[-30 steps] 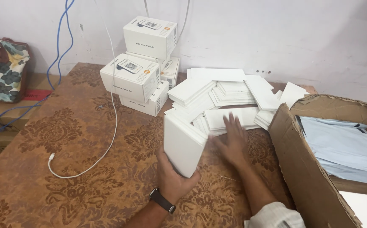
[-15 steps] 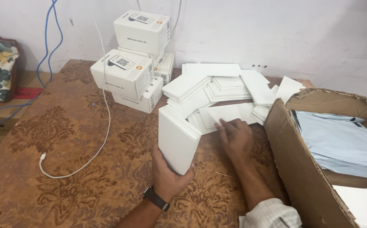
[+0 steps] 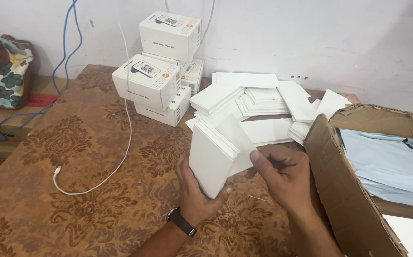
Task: The person repeatedly picks up white rectangular paper sheets from a pile on a table, aligns them into a neat stack, and places the stack into a cardboard box. The person continues this process, gathering more sheets and adding them to the stack in the box.
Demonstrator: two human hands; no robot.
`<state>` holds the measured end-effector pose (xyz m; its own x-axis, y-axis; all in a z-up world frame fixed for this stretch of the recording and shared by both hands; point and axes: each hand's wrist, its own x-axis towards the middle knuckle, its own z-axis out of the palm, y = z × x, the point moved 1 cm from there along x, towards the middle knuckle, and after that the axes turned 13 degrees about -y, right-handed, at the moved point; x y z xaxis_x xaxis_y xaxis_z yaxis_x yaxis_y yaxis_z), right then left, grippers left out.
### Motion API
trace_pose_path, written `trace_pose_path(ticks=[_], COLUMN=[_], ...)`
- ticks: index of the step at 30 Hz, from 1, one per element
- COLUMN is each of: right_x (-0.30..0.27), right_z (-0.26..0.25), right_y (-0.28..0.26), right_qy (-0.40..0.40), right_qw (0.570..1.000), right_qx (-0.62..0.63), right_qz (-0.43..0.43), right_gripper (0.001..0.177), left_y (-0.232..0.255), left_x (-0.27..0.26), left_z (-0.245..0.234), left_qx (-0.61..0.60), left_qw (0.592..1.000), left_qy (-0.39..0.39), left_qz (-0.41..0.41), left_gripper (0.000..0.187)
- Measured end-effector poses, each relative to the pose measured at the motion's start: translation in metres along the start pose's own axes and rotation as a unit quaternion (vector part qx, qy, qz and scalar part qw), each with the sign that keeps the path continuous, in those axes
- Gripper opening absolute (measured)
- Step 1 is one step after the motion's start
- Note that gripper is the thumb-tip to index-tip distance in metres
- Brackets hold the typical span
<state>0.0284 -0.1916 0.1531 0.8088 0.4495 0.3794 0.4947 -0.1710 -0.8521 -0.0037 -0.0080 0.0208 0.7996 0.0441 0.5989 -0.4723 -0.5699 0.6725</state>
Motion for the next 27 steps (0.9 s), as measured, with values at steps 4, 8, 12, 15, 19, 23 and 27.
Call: trace_pose_path(ticks=[4, 8, 12, 15, 19, 23, 27], right_x=[-0.007, -0.006, -0.004, -0.005, -0.004, -0.002, -0.008], right_z=[-0.001, -0.006, -0.001, -0.002, -0.001, 0.009, 0.020], right_y=[0.001, 0.004, 0.000, -0.006, -0.015, -0.025, -0.028], right_qy=[0.004, 0.026, -0.034, -0.047, -0.053, -0.119, -0.128], right_qw=[1.000, 0.999, 0.996, 0.998, 0.998, 0.972, 0.961], right_qx=[0.012, -0.046, -0.057, 0.018, -0.011, -0.145, -0.173], right_qz=[-0.017, -0.007, 0.058, 0.040, -0.038, -0.144, -0.171], right_gripper=[0.026, 0.030, 0.030, 0.038, 0.045, 0.073, 0.083], left_y=[0.004, -0.001, -0.002, -0.002, -0.002, 0.004, 0.011], left_x=[0.003, -0.001, 0.001, 0.000, -0.004, -0.004, -0.003], left_z=[-0.001, -0.002, 0.000, 0.001, 0.004, 0.003, -0.005], left_qx=[0.016, -0.036, -0.085, -0.097, -0.138, -0.134, -0.168], left_qw=[0.999, 0.999, 0.993, 0.992, 0.986, 0.981, 0.974], left_qy=[0.012, -0.038, -0.083, -0.076, -0.090, -0.136, -0.138], left_qz=[0.027, -0.001, 0.001, 0.016, 0.024, 0.043, 0.060], left_gripper=[0.111, 0.110, 0.109, 0.103, 0.101, 0.101, 0.103])
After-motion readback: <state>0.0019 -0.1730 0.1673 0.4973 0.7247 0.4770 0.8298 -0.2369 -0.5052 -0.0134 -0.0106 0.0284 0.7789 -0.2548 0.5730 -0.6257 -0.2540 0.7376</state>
